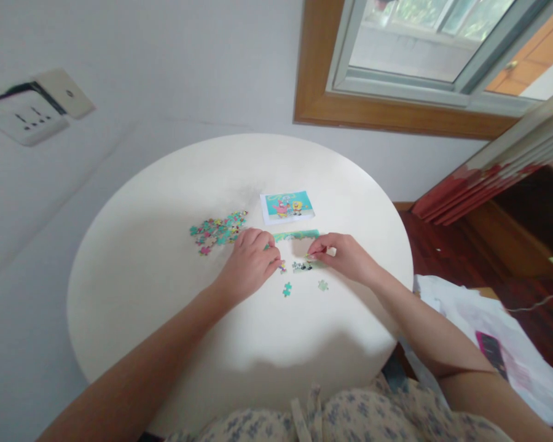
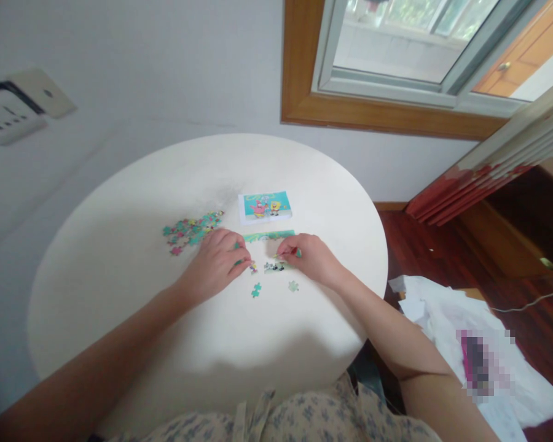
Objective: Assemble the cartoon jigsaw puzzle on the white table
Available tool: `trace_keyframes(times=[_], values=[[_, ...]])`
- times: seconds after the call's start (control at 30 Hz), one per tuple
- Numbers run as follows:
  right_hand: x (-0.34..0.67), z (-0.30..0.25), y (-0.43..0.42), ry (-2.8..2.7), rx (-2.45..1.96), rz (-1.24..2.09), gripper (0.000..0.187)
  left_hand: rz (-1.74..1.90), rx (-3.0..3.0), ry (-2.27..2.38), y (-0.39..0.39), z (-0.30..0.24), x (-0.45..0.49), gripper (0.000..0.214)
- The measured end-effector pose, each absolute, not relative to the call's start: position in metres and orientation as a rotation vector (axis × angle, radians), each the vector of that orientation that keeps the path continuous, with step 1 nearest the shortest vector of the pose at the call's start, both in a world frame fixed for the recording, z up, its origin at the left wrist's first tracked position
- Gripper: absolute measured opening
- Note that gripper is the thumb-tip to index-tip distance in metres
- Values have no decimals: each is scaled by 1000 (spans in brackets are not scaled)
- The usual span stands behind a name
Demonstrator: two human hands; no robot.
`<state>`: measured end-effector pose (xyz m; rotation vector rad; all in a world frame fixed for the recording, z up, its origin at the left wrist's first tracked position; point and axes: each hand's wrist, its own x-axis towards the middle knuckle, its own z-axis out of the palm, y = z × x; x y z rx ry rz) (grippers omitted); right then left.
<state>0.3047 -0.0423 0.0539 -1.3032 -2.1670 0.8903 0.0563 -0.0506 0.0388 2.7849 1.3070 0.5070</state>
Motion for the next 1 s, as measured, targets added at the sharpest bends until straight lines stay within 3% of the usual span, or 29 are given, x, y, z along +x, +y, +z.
trace_keyframes(times=[0.27,0.67,1.0], values=[[274,38,-37,-2227,-1312,970,14,495,2763,1268,-57,41,58,21],[267,17,-41,-2311,-1239,657,15,448,2732,1224,-59,38,59,14],[267,19,-42,-2355,-1245,633,15,456,2780,1279,-60,44,60,10]])
